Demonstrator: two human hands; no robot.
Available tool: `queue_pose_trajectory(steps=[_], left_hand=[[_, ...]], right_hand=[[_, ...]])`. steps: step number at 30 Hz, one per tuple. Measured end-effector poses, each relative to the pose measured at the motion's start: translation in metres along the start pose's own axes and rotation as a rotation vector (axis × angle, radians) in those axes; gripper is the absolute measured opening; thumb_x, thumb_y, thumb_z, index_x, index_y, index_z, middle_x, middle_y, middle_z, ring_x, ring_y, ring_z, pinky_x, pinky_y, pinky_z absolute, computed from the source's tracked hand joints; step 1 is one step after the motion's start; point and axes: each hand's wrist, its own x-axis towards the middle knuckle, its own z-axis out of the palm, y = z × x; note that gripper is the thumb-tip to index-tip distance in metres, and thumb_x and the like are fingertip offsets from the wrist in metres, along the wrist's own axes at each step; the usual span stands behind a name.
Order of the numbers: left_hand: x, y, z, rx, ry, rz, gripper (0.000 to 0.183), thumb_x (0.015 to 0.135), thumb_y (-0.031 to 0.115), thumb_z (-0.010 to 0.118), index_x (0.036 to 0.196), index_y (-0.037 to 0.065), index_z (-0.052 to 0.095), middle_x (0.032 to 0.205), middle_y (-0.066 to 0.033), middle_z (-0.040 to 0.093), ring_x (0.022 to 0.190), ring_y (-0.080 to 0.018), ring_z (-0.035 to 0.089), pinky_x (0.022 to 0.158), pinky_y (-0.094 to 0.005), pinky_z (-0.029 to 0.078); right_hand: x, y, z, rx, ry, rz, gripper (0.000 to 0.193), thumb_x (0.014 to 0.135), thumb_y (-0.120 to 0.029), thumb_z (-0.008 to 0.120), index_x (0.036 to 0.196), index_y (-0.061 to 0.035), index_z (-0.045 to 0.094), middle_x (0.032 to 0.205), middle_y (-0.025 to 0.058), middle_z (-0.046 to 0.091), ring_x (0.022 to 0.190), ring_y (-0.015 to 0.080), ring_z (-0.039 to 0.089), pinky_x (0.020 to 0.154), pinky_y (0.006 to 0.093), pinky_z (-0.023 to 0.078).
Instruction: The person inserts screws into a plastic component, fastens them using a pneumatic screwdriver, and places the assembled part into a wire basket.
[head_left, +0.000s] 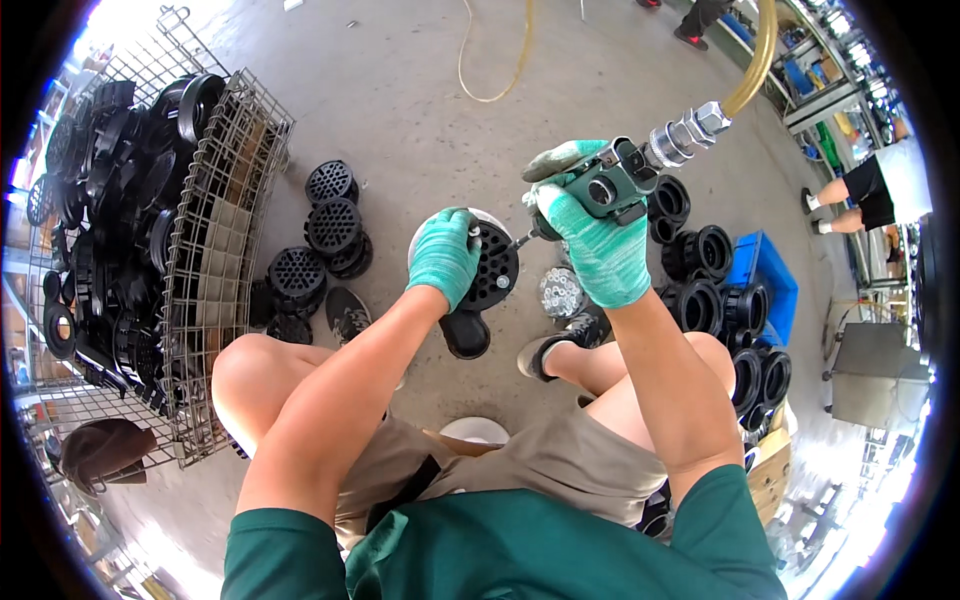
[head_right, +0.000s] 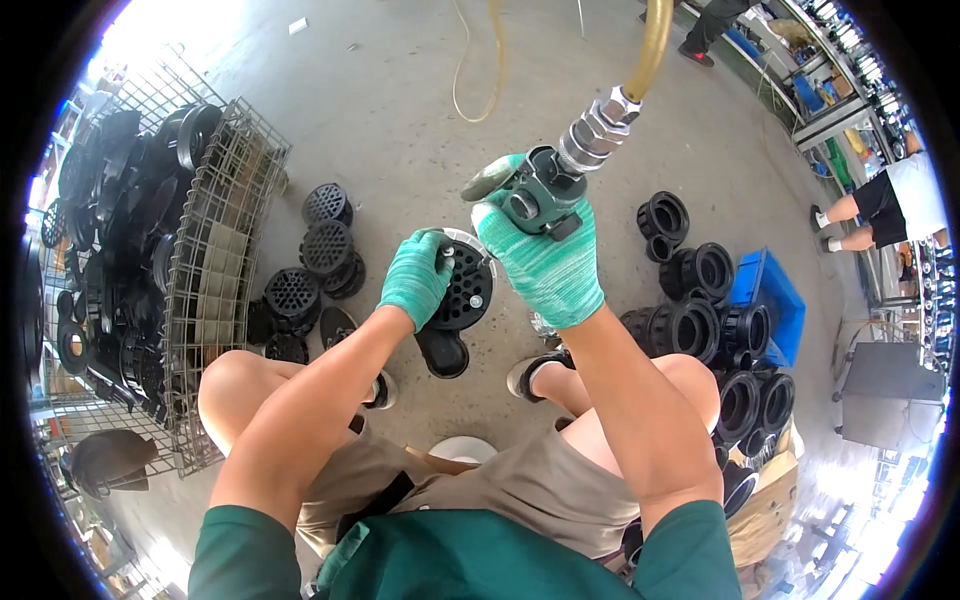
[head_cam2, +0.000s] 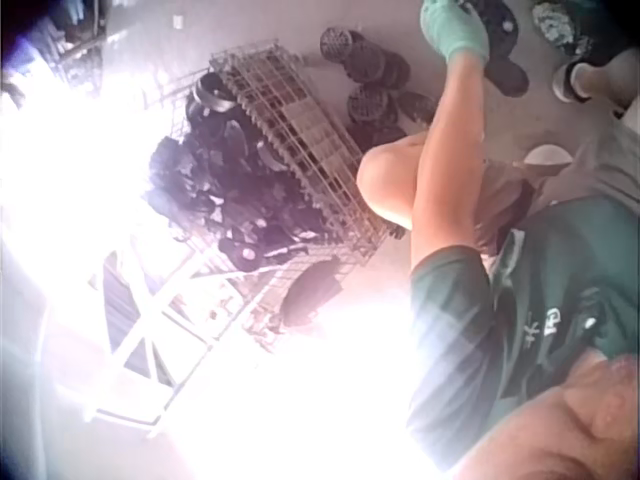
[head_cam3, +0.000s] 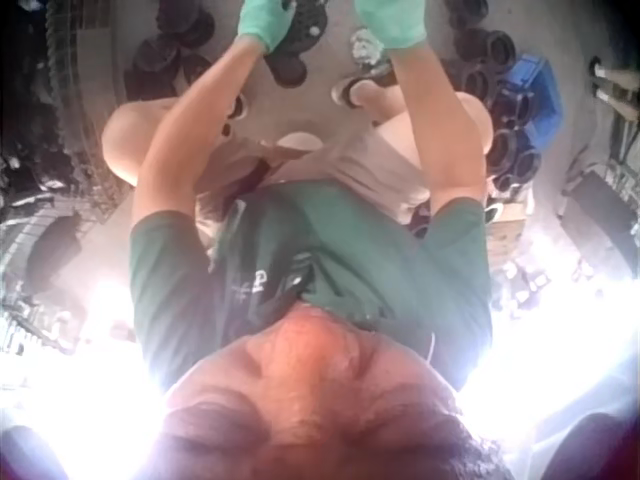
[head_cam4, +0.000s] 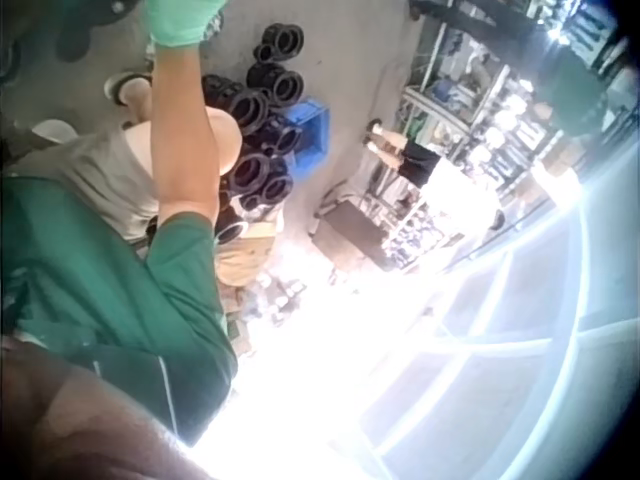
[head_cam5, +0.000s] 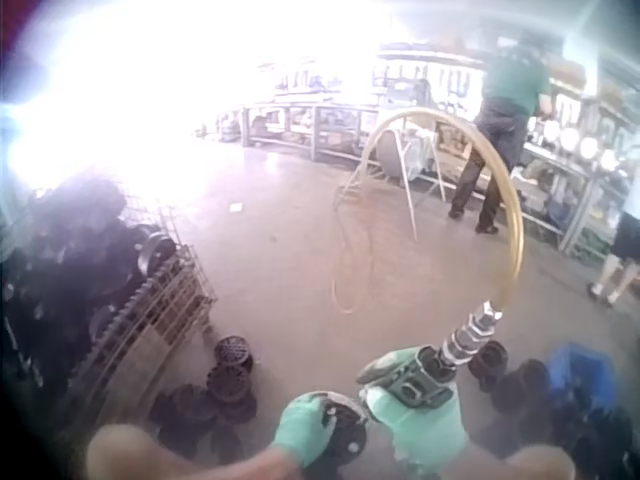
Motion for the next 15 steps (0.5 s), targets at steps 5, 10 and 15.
queue_pose_trajectory(steps=[5,10,15], left_hand=[[0.005,0.000,0.001,0.013,-0.005,-0.031,0.022,0.089,0.010,0.067,0.111,0.004,0.067,0.110,-0.0183,0.067,0.104,-0.0385,0.064,0.093,-0.0453,0.052],[0.003,-0.001,0.001,0.075,-0.003,0.002,0.028,0.090,0.009,0.069,0.117,0.003,0.065,0.110,-0.0193,0.067,0.102,-0.0365,0.065,0.093,-0.0446,0.053],[-0.007,-0.025,0.006,-0.261,0.000,-0.078,0.057,0.084,0.009,0.077,0.136,0.003,0.053,0.119,-0.0180,0.066,0.110,-0.0314,0.066,0.100,-0.0424,0.052]], right_hand=[[-0.004,-0.007,-0.007,-0.018,0.003,0.027,0.029,0.085,0.001,0.069,0.113,-0.0037,0.062,0.103,0.0129,0.072,0.086,0.0174,0.071,0.075,0.0320,0.060],[-0.004,-0.005,-0.006,0.011,0.008,0.031,0.026,0.085,0.003,0.071,0.109,-0.0057,0.066,0.103,0.0060,0.073,0.090,0.0111,0.068,0.080,0.0288,0.057],[0.010,0.006,0.008,0.057,0.012,-0.006,0.026,0.086,0.003,0.072,0.110,-0.0064,0.066,0.102,0.0041,0.073,0.088,0.0091,0.067,0.079,0.0274,0.056]])
